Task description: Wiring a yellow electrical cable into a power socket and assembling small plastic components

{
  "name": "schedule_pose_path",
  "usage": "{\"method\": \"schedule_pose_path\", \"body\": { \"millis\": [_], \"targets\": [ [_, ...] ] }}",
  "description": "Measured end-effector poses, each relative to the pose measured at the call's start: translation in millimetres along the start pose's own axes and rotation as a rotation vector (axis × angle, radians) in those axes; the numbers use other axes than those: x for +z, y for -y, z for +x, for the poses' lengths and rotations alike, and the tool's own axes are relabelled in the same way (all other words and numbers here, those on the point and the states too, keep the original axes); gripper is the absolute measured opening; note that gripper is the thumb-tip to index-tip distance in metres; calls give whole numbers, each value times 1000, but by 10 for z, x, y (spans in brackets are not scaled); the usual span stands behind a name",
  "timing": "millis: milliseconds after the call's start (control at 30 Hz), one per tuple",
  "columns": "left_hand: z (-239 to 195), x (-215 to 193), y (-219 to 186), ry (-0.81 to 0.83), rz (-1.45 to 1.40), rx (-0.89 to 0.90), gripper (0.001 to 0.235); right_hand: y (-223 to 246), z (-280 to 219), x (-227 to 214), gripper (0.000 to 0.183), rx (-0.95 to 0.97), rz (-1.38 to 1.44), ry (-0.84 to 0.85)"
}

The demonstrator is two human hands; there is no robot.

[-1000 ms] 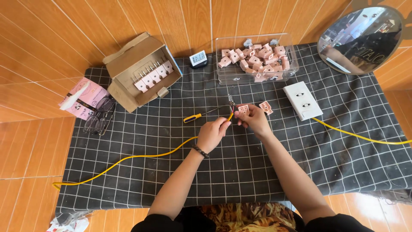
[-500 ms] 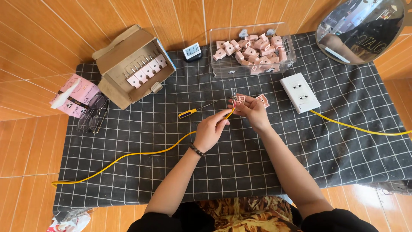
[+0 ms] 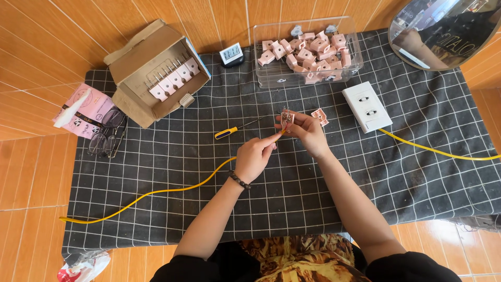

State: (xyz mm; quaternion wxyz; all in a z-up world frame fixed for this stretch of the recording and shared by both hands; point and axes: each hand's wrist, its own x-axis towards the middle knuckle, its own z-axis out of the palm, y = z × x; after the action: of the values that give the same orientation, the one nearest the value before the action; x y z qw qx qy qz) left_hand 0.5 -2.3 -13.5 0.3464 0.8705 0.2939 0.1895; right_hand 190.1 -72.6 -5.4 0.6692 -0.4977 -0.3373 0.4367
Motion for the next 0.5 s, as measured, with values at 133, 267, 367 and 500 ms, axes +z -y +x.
{"method": "schedule_pose_path", "body": {
  "millis": [133,267,367,500],
  "targets": [
    [-10,-19,-9,33,38,2,41,-51,0,24,43,-4,-125,-48],
    [-15,-56,-43,54,40,32,42,-137,1,26,41,4,-189,-100],
    [-25,-69,-67,70,86,53,42,-125,-22,70,41,16,-201,-143],
    [-35,-58,-69,63,121,65,42,-159,-7,96,38,23,-245,-161]
  ]
}}
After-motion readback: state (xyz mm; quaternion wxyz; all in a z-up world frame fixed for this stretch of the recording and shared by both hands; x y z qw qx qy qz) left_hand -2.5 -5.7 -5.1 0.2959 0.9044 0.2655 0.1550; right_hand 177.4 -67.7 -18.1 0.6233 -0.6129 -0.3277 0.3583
